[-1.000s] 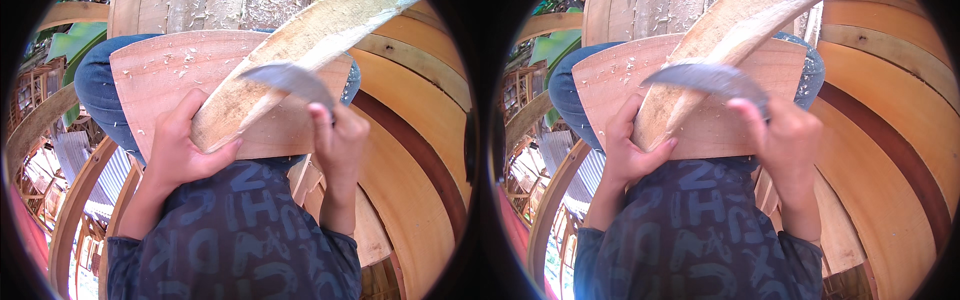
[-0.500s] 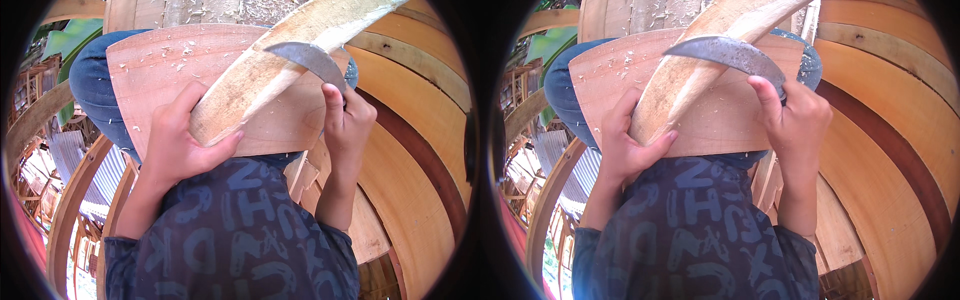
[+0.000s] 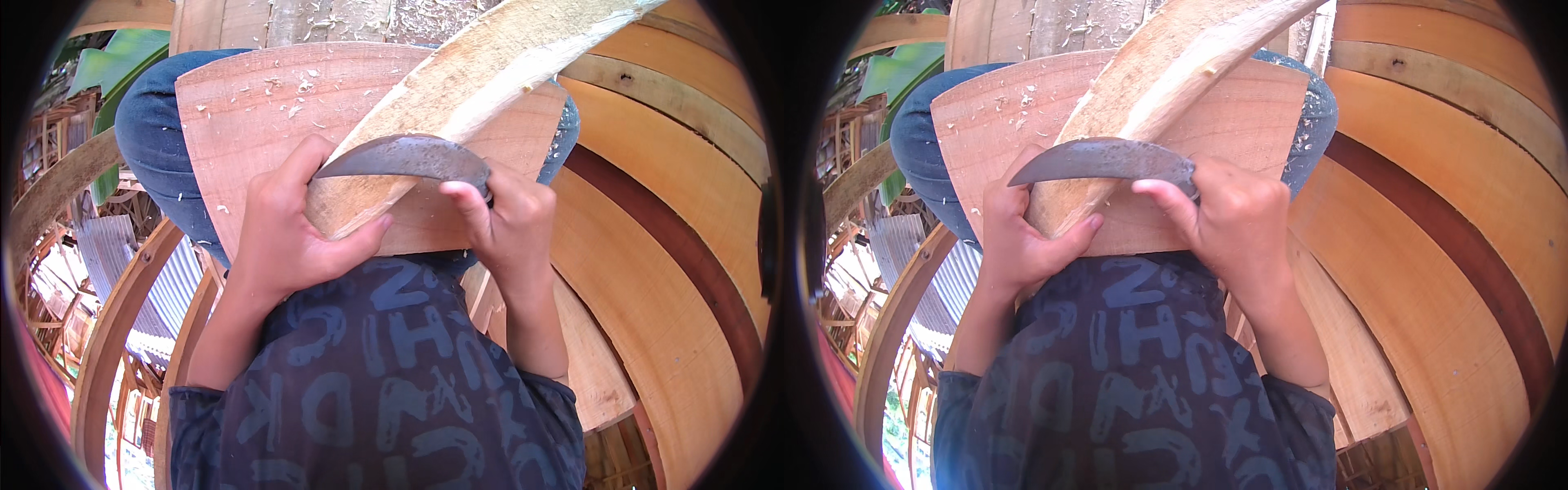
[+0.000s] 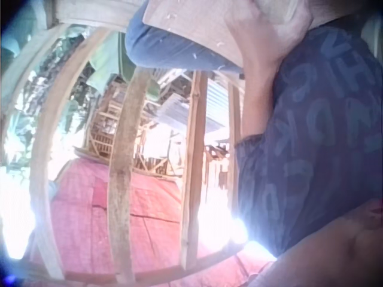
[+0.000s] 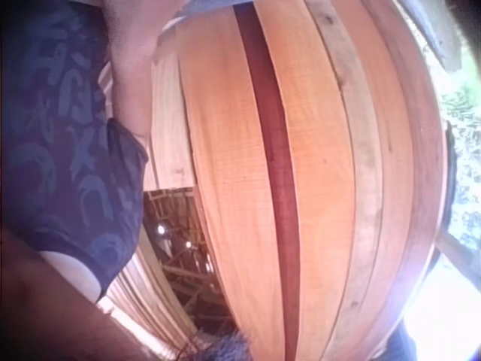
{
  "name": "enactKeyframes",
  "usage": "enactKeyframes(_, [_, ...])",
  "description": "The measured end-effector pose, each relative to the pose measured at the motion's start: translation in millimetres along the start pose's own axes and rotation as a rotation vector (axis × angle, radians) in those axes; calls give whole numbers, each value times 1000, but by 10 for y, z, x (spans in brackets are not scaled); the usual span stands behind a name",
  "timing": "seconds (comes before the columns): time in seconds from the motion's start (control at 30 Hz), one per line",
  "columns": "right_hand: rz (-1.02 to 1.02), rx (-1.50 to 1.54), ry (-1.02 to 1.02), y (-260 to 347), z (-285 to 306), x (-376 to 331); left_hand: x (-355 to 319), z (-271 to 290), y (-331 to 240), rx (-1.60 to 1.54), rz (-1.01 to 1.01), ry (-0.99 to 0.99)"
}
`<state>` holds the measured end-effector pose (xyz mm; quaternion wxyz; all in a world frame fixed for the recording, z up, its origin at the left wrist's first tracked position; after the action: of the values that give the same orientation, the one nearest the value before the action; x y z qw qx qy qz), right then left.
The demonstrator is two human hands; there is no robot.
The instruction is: The person uses a curved knife to shave and smooth a long wooden stick held on their lap. They repeatedly scrape along the stick's length, removing thin shavings and refining its surface.
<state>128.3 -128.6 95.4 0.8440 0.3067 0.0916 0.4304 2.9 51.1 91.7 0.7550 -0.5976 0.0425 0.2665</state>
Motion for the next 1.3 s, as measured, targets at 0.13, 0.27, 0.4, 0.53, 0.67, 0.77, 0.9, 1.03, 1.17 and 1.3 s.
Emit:
enactKeyframes(0.13, [-354, -96, -122, -361, 287, 191, 13, -20, -20, 7, 14, -9])
enactKeyframes(0.27, [-46, -26, 18, 7, 79, 47, -3, -28, 24, -50, -30, -55])
enactKeyframes(0.4, [-315, 33, -155, -435, 197, 78, -8, -12, -13, 20, 24, -13])
enactKeyframes(0.53, [-518, 132, -291, -586, 393, 130, 11, 26, -28, 7, 18, 4])
enactKeyframes(0.67, [-436, 256, -111, -141, 140, 68, 22, -30, -21, 12, 12, -5])
enactKeyframes(0.77, [-468, 457, -141, 81, 19, 214, -13, -10, -20, -26, 19, -15])
enactKeyframes(0.9, [-442, 664, -144, 195, -65, 429, 15, 39, -26, 9, -28, -13])
enactKeyframes(1.03, [-480, 817, -216, 294, -90, 587, 37, 138, -62, -56, -26, 33])
enactKeyframes(1.17, [-434, 836, -306, 284, -31, 643, 53, 271, -125, -159, -26, 196])
enactKeyframes(1.3, [-410, 787, -386, 333, 75, 684, 70, 345, -78, -149, -74, 349])
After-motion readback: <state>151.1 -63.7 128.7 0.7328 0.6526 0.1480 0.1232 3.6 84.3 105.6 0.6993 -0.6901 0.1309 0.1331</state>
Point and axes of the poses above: each hand's wrist, its own x-axis towards the middle knuckle, its own z-axis out of the back of the hand, y = z × x, the point moved 1 cm from there along x, towards the middle knuckle, and after that the axes turned 7 degrees about z, right-handed, at the moved point
